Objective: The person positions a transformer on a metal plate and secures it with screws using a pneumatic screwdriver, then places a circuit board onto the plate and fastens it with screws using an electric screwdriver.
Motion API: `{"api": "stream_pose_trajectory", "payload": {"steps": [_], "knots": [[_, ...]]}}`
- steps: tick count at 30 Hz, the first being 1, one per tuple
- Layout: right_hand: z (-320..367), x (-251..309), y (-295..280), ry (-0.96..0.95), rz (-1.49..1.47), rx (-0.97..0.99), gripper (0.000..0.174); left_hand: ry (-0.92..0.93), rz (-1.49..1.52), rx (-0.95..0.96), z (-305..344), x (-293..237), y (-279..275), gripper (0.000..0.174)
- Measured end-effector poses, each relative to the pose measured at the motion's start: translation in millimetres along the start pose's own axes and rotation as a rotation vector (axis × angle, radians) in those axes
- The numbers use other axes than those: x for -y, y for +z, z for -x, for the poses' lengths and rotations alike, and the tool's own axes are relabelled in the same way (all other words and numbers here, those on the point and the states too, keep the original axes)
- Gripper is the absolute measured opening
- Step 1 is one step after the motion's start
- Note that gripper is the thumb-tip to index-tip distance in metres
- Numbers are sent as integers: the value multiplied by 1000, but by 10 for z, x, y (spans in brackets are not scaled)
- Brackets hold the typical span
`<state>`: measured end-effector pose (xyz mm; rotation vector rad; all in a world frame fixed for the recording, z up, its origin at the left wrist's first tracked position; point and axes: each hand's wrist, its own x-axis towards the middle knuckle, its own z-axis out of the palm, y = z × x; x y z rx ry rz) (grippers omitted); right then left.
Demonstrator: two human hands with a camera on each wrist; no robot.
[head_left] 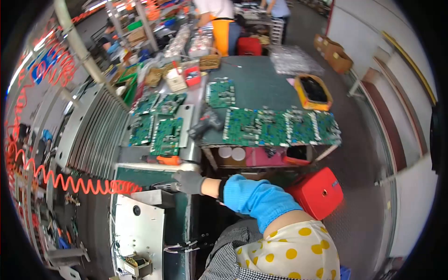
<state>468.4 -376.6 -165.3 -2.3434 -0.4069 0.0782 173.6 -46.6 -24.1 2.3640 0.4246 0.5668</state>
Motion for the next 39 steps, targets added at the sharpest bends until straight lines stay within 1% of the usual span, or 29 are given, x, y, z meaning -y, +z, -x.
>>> {"api": "stream_pose_trajectory", "payload": {"steps": [2,3,4,5,6,8,9,10,12,14,15,17,19,21,23,24,26,27,28,29,30,31,32,33,34,35,36,37,39], "knots": [[602,-270,-54,30,-7,47,38,178,76,252,-90,-110,140,21],[1013,-494,30,-16,-33,-95,36,213,90,319,-104,-47,276,20],[1438,-702,50,44,-26,-94,36,274,86,388,-86,-182,407,20],[1912,-880,68,194,45,-89,38,291,191,494,-82,-140,583,21],[2372,-1006,8,360,108,27,40,298,308,588,-44,-129,809,22],[3316,-1177,-158,673,111,173,43,572,198,739,-7,-419,1069,24],[3798,-1326,-193,796,133,248,44,796,228,764,-7,-246,1370,37],[4193,-1220,-380,881,140,304,43,522,323,859,153,-283,1591,33],[5092,-1623,-289,1060,187,369,42,544,304,943,352,-445,1854,25],[5827,-1952,-174,1244,124,270,34,478,273,1075,567,-487,2125,26],[6188,-2190,-51,1195,166,230,33,592,187,1101,651,-543,2234,28],[6797,-2620,204,1100,259,143,31,568,79,1184,887,-570,2469,30],[7084,-2733,226,1021,304,247,28,551,-94,1231,1193,-725,2629,33],[7122,-2419,-351,651,571,503,26,600,-248,1279,1502,-621,2995,35],[7439,-2616,-460,950,161,115,23,545,-403,1351,1903,-581,3423,38],[7698,-2795,-446,1072,-51,-69,22,526,-343,1401,2187,-761,3473,38],[8446,-3457,-176,888,66,-80,23,491,-458,1413,2772,-898,3820,41],[8724,-3595,-365,786,116,-87,24,283,-371,1511,3143,-887,4045,39],[9164,-3588,-500,826,193,30,27,72,-303,1595,3418,-837,4178,38],[9506,-3391,-898,869,276,129,30,-123,-225,1663,3579,-832,4328,37],[10001,-3615,-674,1009,171,-144,28,-315,-128,1725,3772,-1042,4324,36],[10612,-3760,-507,1053,263,30,30,-16,-263,1747,3962,-1248,4330,35],[10976,-3539,-786,1075,353,212,32,293,-387,1749,4267,-1927,4261,35],[11677,-3900,-236,1271,354,247,29,597,-514,1724,4513,-2430,4272,34],[12029,-3771,-224,1429,217,86,23,586,-486,1753,4648,-2568,4476,35],[12335,-3597,-202,1683,-225,-444,18,572,-462,1782,4734,-2677,4665,36],[12510,-3424,-168,1754,-627,-1031,14,461,-474,1748,4909,-3103,4710,38],[12716,-3287,-79,1769,-779,-1310,11,349,-475,1716,5123,-3447,4749,40],[13275,-3374,538,1773,-955,-1352,11,521,-172,1535,5459,-3389,5200,41]]}}
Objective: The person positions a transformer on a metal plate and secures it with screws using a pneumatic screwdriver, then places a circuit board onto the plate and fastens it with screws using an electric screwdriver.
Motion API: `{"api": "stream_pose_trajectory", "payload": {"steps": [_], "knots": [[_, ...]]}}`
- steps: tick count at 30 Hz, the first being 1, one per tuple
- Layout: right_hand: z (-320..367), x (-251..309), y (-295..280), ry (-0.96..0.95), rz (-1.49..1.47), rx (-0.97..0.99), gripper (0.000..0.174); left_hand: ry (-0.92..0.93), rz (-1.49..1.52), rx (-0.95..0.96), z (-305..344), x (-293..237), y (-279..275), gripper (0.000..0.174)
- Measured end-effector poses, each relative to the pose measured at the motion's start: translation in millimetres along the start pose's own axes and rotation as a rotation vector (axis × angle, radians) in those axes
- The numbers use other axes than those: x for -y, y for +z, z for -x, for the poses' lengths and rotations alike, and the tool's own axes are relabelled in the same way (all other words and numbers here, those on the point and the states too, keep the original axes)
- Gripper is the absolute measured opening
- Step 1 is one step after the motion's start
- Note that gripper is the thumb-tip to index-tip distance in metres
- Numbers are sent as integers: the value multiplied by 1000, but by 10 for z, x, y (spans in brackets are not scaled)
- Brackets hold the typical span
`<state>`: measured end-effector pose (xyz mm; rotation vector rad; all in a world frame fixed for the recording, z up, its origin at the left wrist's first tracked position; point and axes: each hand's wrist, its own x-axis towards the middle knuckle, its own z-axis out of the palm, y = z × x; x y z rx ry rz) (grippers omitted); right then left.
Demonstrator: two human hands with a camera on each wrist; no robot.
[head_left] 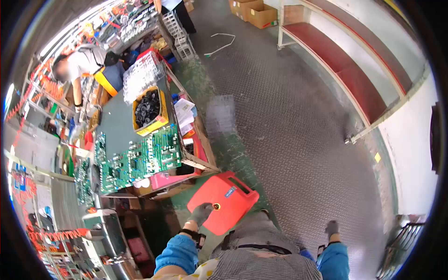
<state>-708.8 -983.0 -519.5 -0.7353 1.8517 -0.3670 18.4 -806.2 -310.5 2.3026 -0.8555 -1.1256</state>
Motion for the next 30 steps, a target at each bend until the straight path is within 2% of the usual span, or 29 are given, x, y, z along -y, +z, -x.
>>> {"api": "stream_pose_trajectory", "payload": {"steps": [1,2,3,4,5,7,8,10,11,12,14,17,19,21,23,26,29,30], "knots": [[485,359,-69,75,11,47,24,-2,122,20,-245,26,230,42],[326,283,-177,66,430,267,30,-7,243,35,-447,-19,403,43],[995,1023,-2,228,279,277,32,-32,176,88,-551,-345,433,42],[1030,1204,-29,209,360,345,33,-56,105,141,-612,-630,467,42],[984,1371,-28,187,436,417,34,-12,103,160,-733,-658,614,42],[823,1766,47,78,440,328,32,96,90,189,-1168,-774,790,42],[704,1991,113,21,439,284,32,77,53,225,-1367,-893,796,42],[418,2408,301,-6,245,167,32,32,-22,298,-1757,-1267,625,42],[254,2652,424,-20,151,114,31,93,-20,320,-1988,-1319,559,42],[48,2824,543,14,129,110,31,154,-17,340,-2257,-1340,481,43],[-545,3083,785,88,93,104,31,140,1,325,-2927,-1334,379,42],[-912,3898,1418,173,305,182,31,-70,119,205,-3701,-1425,197,41],[-1277,4512,1783,-108,553,307,31,-155,246,75,-3955,-1906,-351,41],[-1729,5180,2335,-419,760,434,31,-228,282,16,-4289,-2021,-584,41],[-1799,6015,2920,-688,664,431,31,-319,300,-23,-4436,-2293,-814,42],[-1458,7342,3902,-445,681,592,33,-280,238,30,-4862,-2133,-861,47],[-1613,7954,4726,-455,1005,743,32,-301,414,-10,-5266,-2034,-942,50],[-1723,8043,4964,-516,1149,769,32,-349,425,-22,-5404,-2015,-1024,50]]}}
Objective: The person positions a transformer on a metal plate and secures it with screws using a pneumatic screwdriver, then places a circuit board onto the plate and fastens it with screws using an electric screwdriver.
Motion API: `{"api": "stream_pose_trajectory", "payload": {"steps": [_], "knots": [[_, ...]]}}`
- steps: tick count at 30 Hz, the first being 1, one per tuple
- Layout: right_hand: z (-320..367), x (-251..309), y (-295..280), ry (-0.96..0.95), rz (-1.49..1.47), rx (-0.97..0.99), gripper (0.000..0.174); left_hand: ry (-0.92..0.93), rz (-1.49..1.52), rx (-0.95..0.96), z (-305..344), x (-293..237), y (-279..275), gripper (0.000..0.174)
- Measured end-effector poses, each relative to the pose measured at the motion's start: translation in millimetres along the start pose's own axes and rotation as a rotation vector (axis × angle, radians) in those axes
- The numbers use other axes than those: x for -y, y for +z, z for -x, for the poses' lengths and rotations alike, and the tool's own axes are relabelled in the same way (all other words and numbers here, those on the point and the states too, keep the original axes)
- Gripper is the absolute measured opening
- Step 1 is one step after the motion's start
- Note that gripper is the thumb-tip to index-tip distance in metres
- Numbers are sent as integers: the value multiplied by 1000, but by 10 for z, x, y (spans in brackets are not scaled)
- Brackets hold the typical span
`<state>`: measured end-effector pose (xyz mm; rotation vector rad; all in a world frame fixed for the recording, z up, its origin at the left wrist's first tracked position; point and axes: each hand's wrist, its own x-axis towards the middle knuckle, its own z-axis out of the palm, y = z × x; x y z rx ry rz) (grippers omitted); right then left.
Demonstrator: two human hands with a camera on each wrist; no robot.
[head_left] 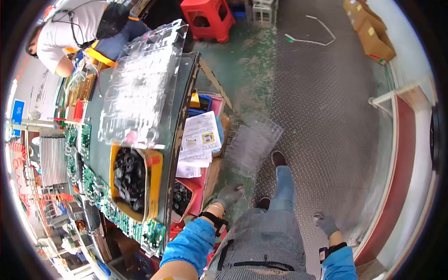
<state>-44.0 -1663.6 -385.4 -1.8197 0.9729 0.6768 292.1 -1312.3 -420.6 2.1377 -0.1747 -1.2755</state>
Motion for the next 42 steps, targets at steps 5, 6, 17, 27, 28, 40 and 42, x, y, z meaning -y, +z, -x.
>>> {"api": "stream_pose_trajectory", "payload": {"steps": [5,6,17,27,28,40,42], "knots": [[-1455,12,-89,296,-267,219,34,87,-102,-401,-926,-89,-414,45],[-1581,0,-88,335,-322,193,34,19,-4,-525,-1063,-188,-533,44],[-1406,-669,-487,730,-461,145,23,-243,-577,-1179,-2611,-571,-2128,34],[-1922,-97,-522,658,-509,101,30,-510,-567,-762,-3065,-643,-2492,52],[-1980,-26,-504,659,-501,108,31,-464,-584,-773,-3071,-537,-2520,51],[-2146,-197,-332,664,-457,70,32,-396,-824,-1122,-3196,-340,-2533,52],[-2148,-220,-290,653,-452,64,34,-447,-898,-971,-3180,-467,-2431,51]]}}
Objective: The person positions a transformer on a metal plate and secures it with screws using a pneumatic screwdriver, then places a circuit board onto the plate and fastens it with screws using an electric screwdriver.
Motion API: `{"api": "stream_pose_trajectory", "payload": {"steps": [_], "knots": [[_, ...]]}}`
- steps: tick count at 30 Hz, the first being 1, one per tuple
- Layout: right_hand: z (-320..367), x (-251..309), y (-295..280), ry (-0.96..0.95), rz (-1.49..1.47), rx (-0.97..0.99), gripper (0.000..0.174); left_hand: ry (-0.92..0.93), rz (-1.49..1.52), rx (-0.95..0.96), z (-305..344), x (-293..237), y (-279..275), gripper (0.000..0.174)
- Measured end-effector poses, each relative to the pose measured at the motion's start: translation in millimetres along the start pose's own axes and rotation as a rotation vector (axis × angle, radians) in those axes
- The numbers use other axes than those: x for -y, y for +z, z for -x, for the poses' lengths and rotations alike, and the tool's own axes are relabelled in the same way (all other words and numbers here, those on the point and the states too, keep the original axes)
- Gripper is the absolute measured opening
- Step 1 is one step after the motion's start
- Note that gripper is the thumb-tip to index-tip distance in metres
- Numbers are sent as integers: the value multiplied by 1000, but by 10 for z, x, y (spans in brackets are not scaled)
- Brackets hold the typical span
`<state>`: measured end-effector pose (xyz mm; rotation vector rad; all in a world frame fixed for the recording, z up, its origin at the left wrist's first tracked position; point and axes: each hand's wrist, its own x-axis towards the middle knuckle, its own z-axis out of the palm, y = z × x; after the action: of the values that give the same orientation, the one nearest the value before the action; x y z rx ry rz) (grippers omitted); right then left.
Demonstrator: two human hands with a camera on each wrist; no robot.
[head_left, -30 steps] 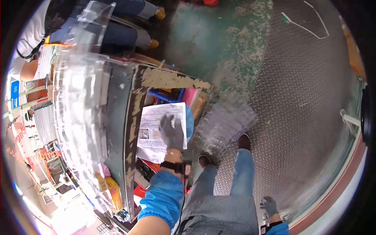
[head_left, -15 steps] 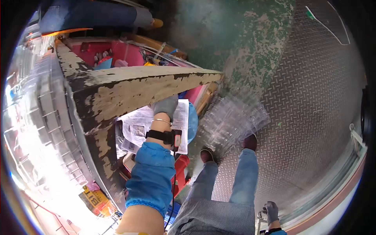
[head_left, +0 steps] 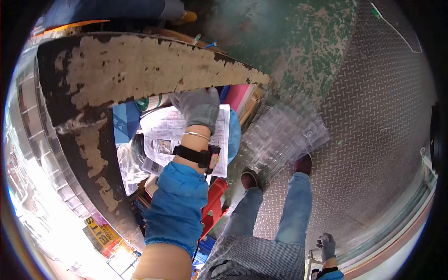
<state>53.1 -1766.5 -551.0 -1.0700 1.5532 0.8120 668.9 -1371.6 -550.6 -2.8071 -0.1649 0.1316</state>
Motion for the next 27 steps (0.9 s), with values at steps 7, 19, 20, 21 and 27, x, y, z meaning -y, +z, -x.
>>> {"api": "stream_pose_trajectory", "payload": {"steps": [7,19,20,21,27], "knots": [[34,138,218,8,28,21,31,36,-43,275,-70,-296,-321,42],[-100,-8,261,-25,-3,35,33,-11,-134,534,-347,-368,-244,36],[-123,-29,262,-17,2,28,33,21,-159,562,-368,-376,-258,39],[-136,-30,270,-9,6,21,33,53,-185,590,-395,-377,-256,42],[-183,23,296,-55,-77,8,30,115,-140,547,-488,-274,-12,37]]}}
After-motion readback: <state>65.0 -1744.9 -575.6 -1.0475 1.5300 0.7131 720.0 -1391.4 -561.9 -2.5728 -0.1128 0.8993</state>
